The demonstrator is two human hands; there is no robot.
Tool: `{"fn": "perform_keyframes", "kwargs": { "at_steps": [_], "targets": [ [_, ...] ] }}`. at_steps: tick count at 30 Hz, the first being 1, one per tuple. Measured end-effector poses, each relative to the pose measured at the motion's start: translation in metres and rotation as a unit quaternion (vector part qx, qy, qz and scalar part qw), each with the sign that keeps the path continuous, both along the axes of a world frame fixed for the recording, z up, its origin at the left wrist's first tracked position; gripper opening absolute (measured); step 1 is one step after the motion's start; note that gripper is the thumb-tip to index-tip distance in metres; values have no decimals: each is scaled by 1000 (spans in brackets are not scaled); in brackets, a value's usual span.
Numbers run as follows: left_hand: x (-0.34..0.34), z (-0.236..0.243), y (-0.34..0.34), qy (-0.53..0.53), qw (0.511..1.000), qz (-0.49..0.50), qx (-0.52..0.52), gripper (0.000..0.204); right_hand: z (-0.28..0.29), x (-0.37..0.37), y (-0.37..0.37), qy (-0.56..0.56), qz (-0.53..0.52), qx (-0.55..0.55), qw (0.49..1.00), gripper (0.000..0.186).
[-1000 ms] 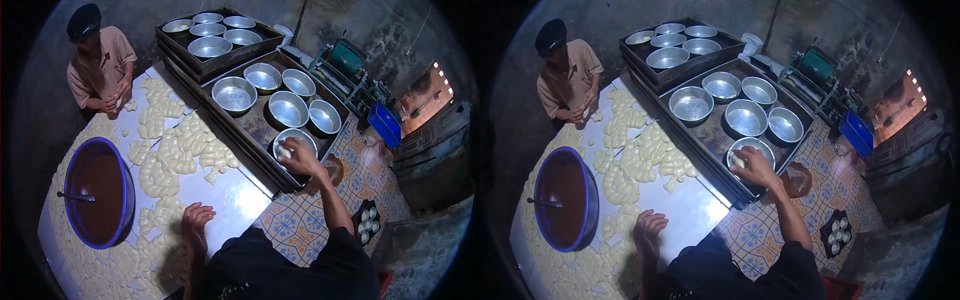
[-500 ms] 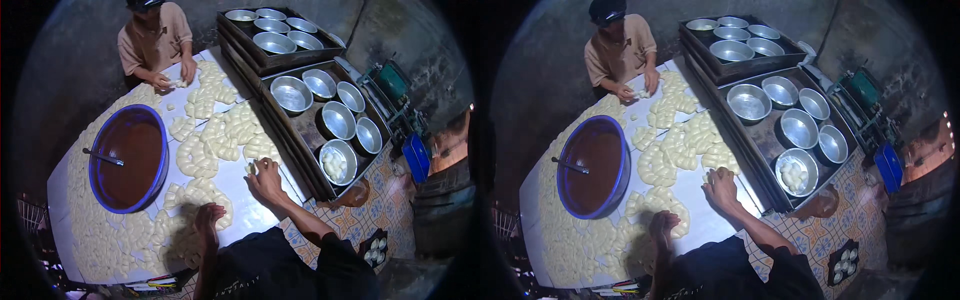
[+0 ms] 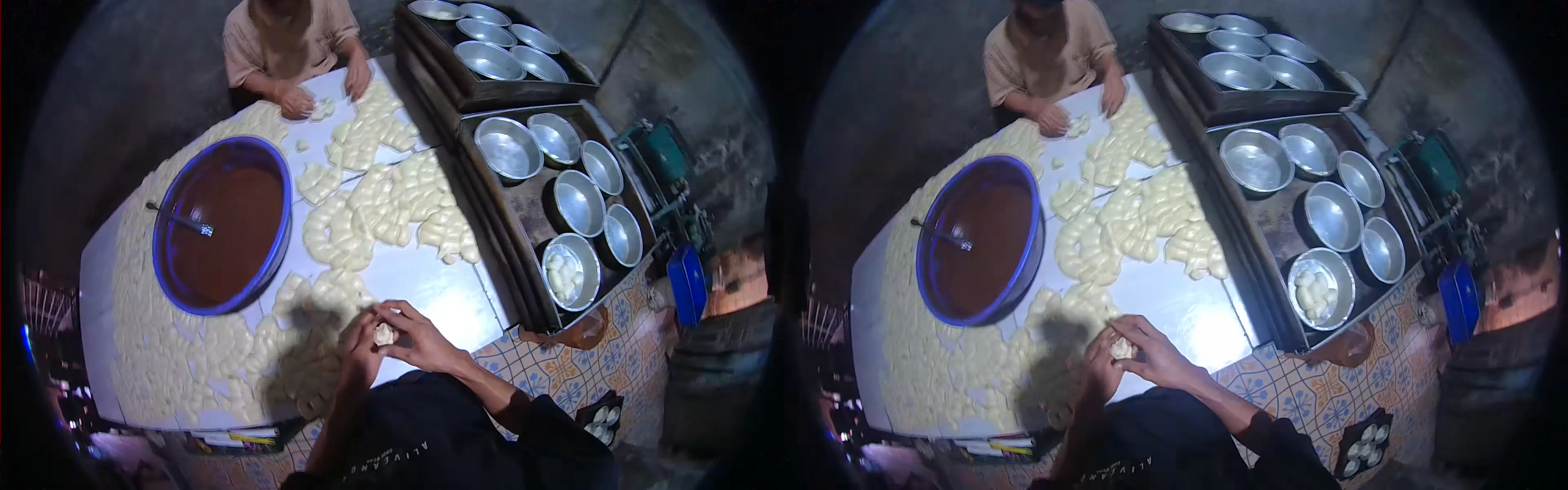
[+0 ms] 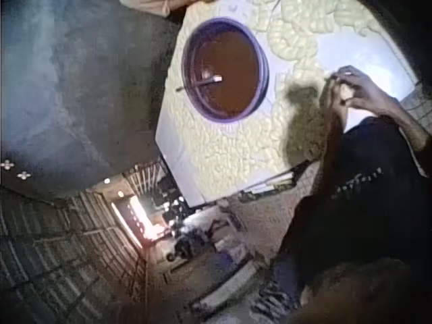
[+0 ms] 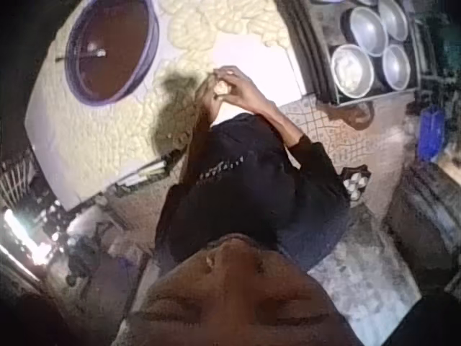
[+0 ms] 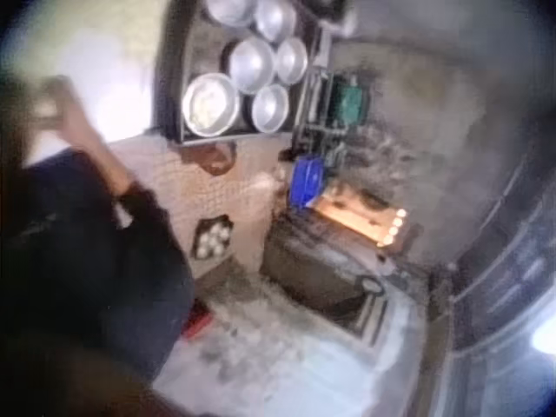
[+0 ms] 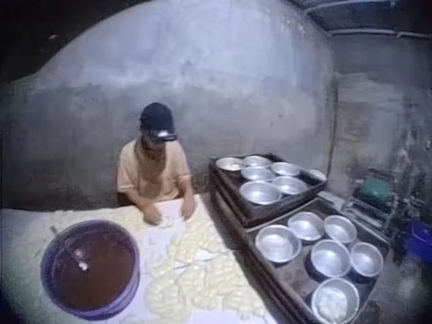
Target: The person takes pieces of dough from a table, flattens them, adds chocolate filling from a large bowl, and shapes the dough into rounds before placing them into circular metal pans on a rack.
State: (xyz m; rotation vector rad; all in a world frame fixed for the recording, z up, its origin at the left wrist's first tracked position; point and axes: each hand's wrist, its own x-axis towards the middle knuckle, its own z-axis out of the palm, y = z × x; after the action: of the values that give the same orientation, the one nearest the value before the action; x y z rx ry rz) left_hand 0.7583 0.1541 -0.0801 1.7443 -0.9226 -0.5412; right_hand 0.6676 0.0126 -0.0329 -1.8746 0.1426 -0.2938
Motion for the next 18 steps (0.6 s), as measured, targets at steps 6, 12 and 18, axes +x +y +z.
{"fn": "perform_keyframes", "kwargs": {
  "at_steps": [6, 12, 18],
  "targets": [
    [0, 25, -25, 498, 817, 102, -271, 44, 7, 5, 4, -34, -145, -88, 985, 55],
    [-8, 36, -20, 460, 812, 91, -347, 54, -11, 22, 17, -73, -163, 80, 981, 21],
    [-12, 22, 2, 237, 923, 232, -195, 22, -11, 31, 22, -40, -86, 51, 994, 19]
  ]
}}
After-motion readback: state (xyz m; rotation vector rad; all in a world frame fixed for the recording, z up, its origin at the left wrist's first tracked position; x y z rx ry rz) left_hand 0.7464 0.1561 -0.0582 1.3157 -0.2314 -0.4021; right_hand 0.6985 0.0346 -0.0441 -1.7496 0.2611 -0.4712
